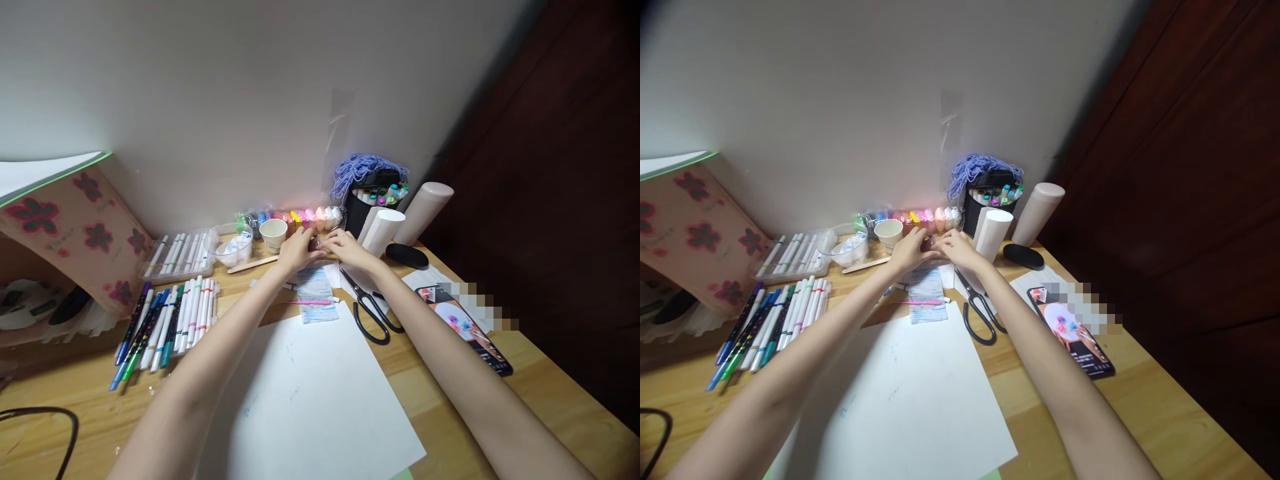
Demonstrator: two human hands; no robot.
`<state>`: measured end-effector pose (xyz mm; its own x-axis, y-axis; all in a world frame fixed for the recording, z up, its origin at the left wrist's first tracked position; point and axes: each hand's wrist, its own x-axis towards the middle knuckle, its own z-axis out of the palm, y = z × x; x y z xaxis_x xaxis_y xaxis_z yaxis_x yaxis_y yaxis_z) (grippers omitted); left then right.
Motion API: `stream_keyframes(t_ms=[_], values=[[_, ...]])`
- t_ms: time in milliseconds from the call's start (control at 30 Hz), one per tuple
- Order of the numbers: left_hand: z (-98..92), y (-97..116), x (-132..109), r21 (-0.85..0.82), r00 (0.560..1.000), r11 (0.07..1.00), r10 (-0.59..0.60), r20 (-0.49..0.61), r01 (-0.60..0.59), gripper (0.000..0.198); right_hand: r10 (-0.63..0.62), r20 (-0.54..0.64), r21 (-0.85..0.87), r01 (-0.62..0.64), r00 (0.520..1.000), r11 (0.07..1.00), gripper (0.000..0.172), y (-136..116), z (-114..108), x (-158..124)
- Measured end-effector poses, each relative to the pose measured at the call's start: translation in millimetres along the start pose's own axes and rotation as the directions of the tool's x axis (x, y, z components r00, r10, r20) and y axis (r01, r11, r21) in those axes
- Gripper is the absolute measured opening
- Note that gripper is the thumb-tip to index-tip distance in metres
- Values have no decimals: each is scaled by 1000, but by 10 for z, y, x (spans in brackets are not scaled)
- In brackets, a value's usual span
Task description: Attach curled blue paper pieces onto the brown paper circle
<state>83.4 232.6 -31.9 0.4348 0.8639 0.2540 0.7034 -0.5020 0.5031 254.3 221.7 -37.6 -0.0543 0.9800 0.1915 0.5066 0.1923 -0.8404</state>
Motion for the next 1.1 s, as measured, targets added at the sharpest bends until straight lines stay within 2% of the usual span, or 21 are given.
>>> stream_keyframes(t_ms=[100,200,267,333,400,533,633,700,767,833,900,967,1033,1100], values=[[4,-28,36,-97,999,995,-36,-15,34,45,22,-62,13,-21,998,1000,15,27,72,-44],[4,-16,60,-240,994,967,-97,-59,80,40,54,-127,56,-47,990,997,11,93,125,-89],[-17,19,39,-359,985,926,-153,-80,115,28,80,-174,94,-65,981,994,18,132,152,-102],[-67,69,-38,-486,977,861,-204,-62,149,25,95,-209,124,-70,973,990,25,153,185,-92],[-150,129,-183,-603,974,779,-228,-14,173,25,105,-234,134,-75,967,988,24,156,228,-59],[-373,257,-608,-752,973,630,-219,71,196,22,126,-297,94,-102,947,990,10,136,306,25],[-522,343,-906,-790,969,575,-230,91,211,32,113,-304,14,-114,946,993,7,61,315,3],[-593,387,-1054,-808,966,547,-242,95,217,42,78,-290,-46,-95,954,994,11,-73,296,-100],[-644,417,-1163,-845,960,483,-255,114,229,48,15,-296,-94,-45,955,995,17,-297,268,-288],[-682,440,-1247,-887,950,379,-265,167,262,50,-71,-280,-124,37,957,992,19,-595,236,-548],[-714,472,-1319,-913,936,270,-265,234,305,46,-184,-199,-123,162,963,979,18,-909,205,-840],[-742,530,-1390,-933,933,174,-238,270,315,36,-403,-90,-100,394,911,913,23,-1175,183,-1103],[-770,619,-1463,-952,950,111,-159,268,287,25,-518,-35,-145,508,855,849,35,-1352,186,-1288],[-800,726,-1534,-961,964,79,-64,259,264,25,-572,34,-196,567,819,800,48,-1447,233,-1388]])
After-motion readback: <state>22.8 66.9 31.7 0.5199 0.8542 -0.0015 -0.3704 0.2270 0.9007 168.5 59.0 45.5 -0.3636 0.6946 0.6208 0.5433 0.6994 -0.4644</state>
